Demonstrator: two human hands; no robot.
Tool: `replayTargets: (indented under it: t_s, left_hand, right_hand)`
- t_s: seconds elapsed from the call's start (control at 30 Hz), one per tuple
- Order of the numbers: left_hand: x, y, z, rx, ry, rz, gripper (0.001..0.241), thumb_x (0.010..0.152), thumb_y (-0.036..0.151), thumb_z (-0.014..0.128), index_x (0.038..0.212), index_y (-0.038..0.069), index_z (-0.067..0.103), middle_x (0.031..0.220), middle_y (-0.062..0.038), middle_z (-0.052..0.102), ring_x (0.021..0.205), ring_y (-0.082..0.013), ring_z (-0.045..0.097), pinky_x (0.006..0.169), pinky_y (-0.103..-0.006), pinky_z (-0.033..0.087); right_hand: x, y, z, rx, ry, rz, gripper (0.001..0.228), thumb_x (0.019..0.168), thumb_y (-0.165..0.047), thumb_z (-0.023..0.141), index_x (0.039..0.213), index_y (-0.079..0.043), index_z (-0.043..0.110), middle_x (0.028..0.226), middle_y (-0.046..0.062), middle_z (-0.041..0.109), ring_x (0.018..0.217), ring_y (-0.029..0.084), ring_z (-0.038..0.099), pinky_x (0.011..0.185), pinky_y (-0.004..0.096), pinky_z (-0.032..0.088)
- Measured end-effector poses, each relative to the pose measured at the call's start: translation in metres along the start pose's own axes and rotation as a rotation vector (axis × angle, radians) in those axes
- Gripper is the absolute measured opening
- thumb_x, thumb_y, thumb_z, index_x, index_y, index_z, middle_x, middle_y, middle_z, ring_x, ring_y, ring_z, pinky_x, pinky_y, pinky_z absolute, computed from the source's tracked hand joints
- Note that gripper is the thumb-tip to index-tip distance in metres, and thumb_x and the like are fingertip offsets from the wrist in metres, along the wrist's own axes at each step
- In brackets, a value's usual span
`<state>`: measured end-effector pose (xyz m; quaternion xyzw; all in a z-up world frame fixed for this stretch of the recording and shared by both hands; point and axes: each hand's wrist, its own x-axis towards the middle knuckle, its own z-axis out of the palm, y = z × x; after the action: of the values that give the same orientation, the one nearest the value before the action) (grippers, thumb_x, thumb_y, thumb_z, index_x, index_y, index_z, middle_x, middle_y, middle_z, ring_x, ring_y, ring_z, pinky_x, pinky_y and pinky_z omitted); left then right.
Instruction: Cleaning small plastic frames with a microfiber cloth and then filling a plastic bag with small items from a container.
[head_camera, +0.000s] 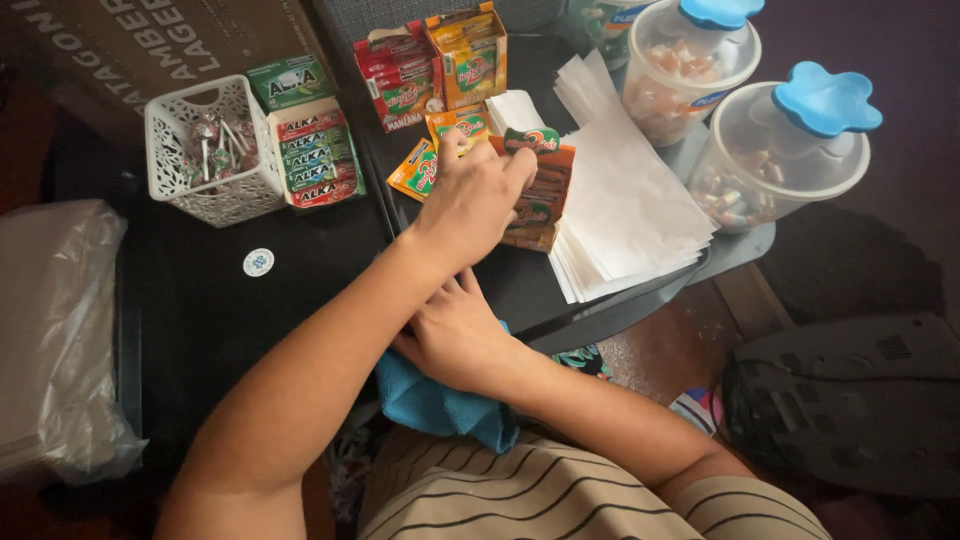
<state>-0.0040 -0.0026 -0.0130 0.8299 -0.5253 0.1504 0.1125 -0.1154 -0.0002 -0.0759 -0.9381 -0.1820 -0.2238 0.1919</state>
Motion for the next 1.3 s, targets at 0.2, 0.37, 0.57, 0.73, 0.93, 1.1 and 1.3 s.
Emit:
replayTargets:
  t_s: [0.2,0.37,0.57,0.73,0.93,1.1,1.3]
  left_hand:
    - [-0.002,0.001,0.013,0.036,0.115,0.039,0.043,0.069,0.011,0.075,0.093,0.020,0.041,0.079,0.002,0.062,0.093,-0.0198,0.055,0.094,-0.0505,0.026]
    - [-0.004,0.004,0.020,0.124,0.359,0.048,0.032,0.073,0.009,0.066,0.094,0.020,0.044,0.079,0.000,0.054,0.090,-0.0177,0.050,0.094,-0.0482,0.024]
    - [0.004,-0.009,-0.007,0.088,0.409,-0.028,0.052,0.062,0.036,0.083,0.101,0.016,0.055,0.098,-0.004,0.055,0.097,-0.0247,0.051,0.090,-0.0506,0.033]
    - [0.001,-0.052,-0.023,-0.088,0.249,-0.184,0.039,0.076,0.002,0.070,0.110,0.005,0.051,0.097,-0.014,0.063,0.086,-0.0316,0.062,0.071,-0.0410,0.050]
    - [-0.010,-0.055,0.012,-0.187,-0.328,-0.496,0.091,0.075,0.017,0.073,0.143,0.003,0.015,0.117,-0.028,0.056,0.110,-0.0463,0.056,0.089,-0.0573,0.047]
    - [-0.009,-0.054,0.032,0.046,-0.380,-0.445,0.073,0.084,0.001,0.051,0.147,0.007,0.014,0.103,-0.023,0.063,0.096,-0.0432,0.065,0.077,-0.0547,0.052]
    - [-0.027,-0.084,0.014,-0.096,-0.223,-0.505,0.034,0.082,0.014,0.049,0.114,0.023,0.057,0.080,-0.011,0.069,0.078,-0.0340,0.070,0.059,-0.0467,0.056]
  right_hand:
    - [0.001,-0.004,-0.011,0.027,-0.004,0.017,0.033,0.082,-0.028,0.062,0.106,-0.004,0.067,0.090,0.012,0.061,0.095,0.035,0.050,0.089,0.053,0.031]
    - [0.001,-0.007,-0.006,0.039,0.048,0.047,0.026,0.081,-0.028,0.063,0.097,-0.008,0.069,0.081,0.007,0.059,0.085,0.028,0.048,0.086,0.049,0.032]
    - [0.002,-0.007,-0.013,0.000,-0.150,0.078,0.042,0.083,-0.039,0.061,0.109,-0.006,0.062,0.111,0.016,0.058,0.116,0.040,0.046,0.100,0.064,0.026]
    - [0.005,-0.013,-0.023,-0.012,-0.172,0.114,0.060,0.081,-0.041,0.066,0.129,-0.009,0.049,0.140,0.016,0.043,0.131,0.043,0.036,0.098,0.063,0.031]
    - [0.008,-0.017,-0.033,0.015,-0.213,0.102,0.051,0.086,-0.035,0.062,0.125,-0.004,0.051,0.128,0.022,0.048,0.129,0.045,0.038,0.101,0.062,0.029]
    - [0.006,-0.012,-0.024,0.008,-0.168,0.047,0.041,0.085,-0.036,0.063,0.112,-0.006,0.055,0.120,0.017,0.053,0.128,0.042,0.040,0.100,0.058,0.032]
    - [0.004,-0.004,-0.012,0.065,-0.077,0.099,0.023,0.083,-0.022,0.066,0.098,-0.008,0.056,0.110,0.011,0.053,0.119,0.038,0.051,0.095,0.053,0.042]
